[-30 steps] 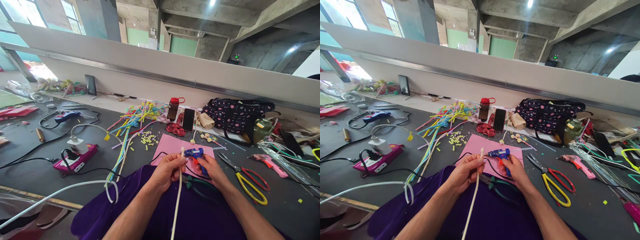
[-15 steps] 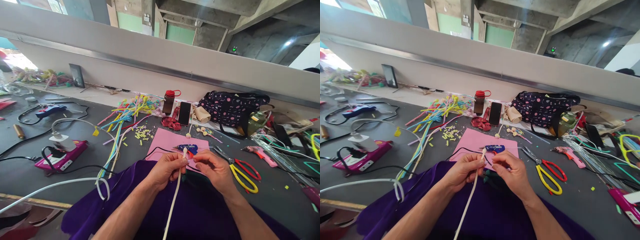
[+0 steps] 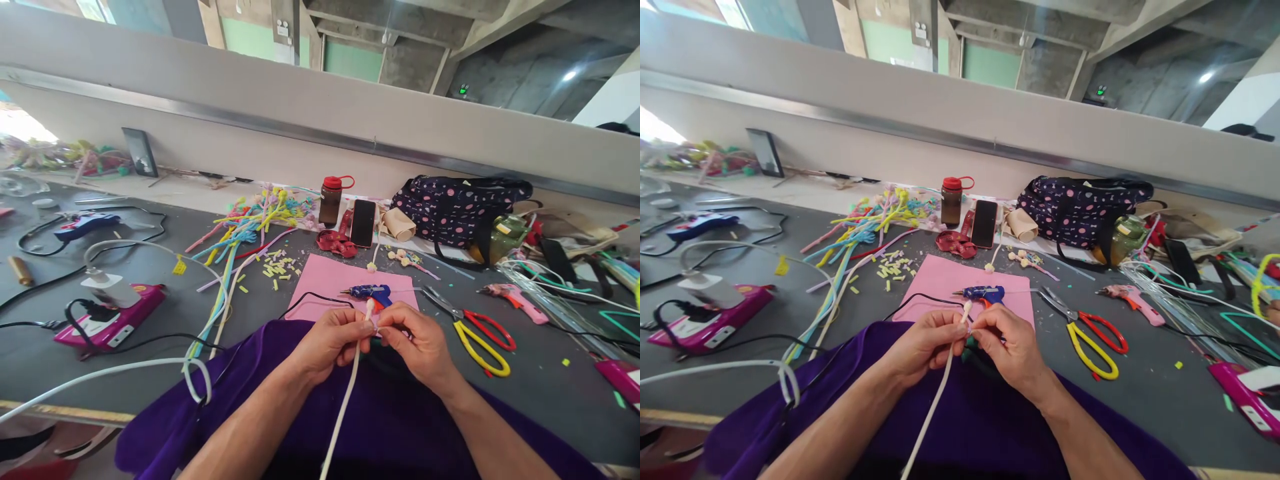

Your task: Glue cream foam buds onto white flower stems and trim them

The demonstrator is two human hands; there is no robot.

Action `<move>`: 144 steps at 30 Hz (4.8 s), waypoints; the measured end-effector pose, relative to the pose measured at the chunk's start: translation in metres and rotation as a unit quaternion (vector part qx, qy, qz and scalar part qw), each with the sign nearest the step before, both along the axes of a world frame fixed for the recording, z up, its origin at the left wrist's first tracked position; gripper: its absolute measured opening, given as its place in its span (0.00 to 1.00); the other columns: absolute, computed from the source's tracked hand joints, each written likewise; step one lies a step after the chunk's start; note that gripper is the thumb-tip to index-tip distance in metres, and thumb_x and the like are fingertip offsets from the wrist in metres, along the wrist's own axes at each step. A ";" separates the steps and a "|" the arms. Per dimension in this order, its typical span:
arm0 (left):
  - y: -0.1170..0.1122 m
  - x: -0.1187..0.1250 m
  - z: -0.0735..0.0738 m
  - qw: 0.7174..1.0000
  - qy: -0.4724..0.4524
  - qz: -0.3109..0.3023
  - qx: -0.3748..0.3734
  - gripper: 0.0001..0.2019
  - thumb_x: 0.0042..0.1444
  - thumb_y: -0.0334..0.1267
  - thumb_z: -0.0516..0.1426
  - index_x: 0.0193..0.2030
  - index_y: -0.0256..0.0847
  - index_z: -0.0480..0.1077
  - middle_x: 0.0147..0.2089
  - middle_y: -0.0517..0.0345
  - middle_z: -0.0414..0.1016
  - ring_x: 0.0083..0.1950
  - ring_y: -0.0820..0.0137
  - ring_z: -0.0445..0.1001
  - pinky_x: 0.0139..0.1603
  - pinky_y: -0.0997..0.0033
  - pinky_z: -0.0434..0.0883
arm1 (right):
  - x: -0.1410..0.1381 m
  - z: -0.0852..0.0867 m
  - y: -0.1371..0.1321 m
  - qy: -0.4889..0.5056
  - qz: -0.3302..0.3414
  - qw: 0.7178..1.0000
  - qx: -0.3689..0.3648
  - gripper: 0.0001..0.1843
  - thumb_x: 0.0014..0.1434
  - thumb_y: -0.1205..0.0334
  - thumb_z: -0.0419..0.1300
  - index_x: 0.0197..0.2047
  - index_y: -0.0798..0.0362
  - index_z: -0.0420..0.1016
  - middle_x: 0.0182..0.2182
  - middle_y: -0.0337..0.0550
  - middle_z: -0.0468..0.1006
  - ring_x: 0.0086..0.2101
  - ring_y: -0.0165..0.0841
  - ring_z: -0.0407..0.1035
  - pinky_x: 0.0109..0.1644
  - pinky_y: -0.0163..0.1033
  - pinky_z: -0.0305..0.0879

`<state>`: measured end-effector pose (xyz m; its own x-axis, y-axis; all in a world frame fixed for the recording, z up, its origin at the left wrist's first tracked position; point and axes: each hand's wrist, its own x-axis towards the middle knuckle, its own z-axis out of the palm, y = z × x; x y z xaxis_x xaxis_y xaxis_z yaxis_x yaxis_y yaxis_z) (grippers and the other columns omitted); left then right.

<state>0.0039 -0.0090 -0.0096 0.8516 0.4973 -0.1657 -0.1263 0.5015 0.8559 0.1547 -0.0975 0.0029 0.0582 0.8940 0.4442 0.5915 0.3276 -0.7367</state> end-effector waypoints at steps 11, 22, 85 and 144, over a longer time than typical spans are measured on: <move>0.003 0.000 -0.002 0.998 0.053 -0.006 0.028 0.13 0.50 0.43 0.59 0.30 0.32 0.74 0.19 0.59 0.71 0.11 0.84 0.53 0.11 0.80 0.43 | 0.030 0.015 0.003 -0.006 -0.031 0.999 -0.032 0.07 0.60 0.64 0.51 0.34 0.52 0.70 0.28 0.40 0.71 0.25 0.29 0.65 0.30 0.34 0.63; 0.002 0.002 -0.002 0.990 0.120 -0.015 0.071 0.12 0.49 0.43 0.58 0.30 0.34 0.75 0.16 0.63 0.66 0.12 0.84 0.50 0.12 0.79 0.43 | 0.035 0.022 0.010 -0.032 -0.001 0.996 -0.088 0.07 0.58 0.65 0.53 0.30 0.53 0.71 0.27 0.39 0.72 0.28 0.30 0.65 0.33 0.35 0.62; 0.005 -0.002 -0.002 0.992 0.097 -0.071 0.049 0.10 0.51 0.38 0.57 0.29 0.33 0.75 0.14 0.65 0.64 0.10 0.85 0.47 0.11 0.79 0.41 | 0.040 0.009 0.004 0.016 0.079 0.993 -0.090 0.12 0.61 0.66 0.53 0.46 0.51 0.74 0.39 0.44 0.75 0.34 0.32 0.69 0.38 0.37 0.65; 0.002 -0.003 0.002 0.995 0.050 -0.077 0.049 0.12 0.52 0.42 0.58 0.31 0.32 0.75 0.19 0.60 0.69 0.13 0.84 0.54 0.13 0.81 0.47 | 0.037 0.008 -0.001 0.086 0.105 0.987 -0.085 0.18 0.52 0.62 0.61 0.48 0.52 0.71 0.36 0.44 0.74 0.31 0.31 0.68 0.34 0.36 0.66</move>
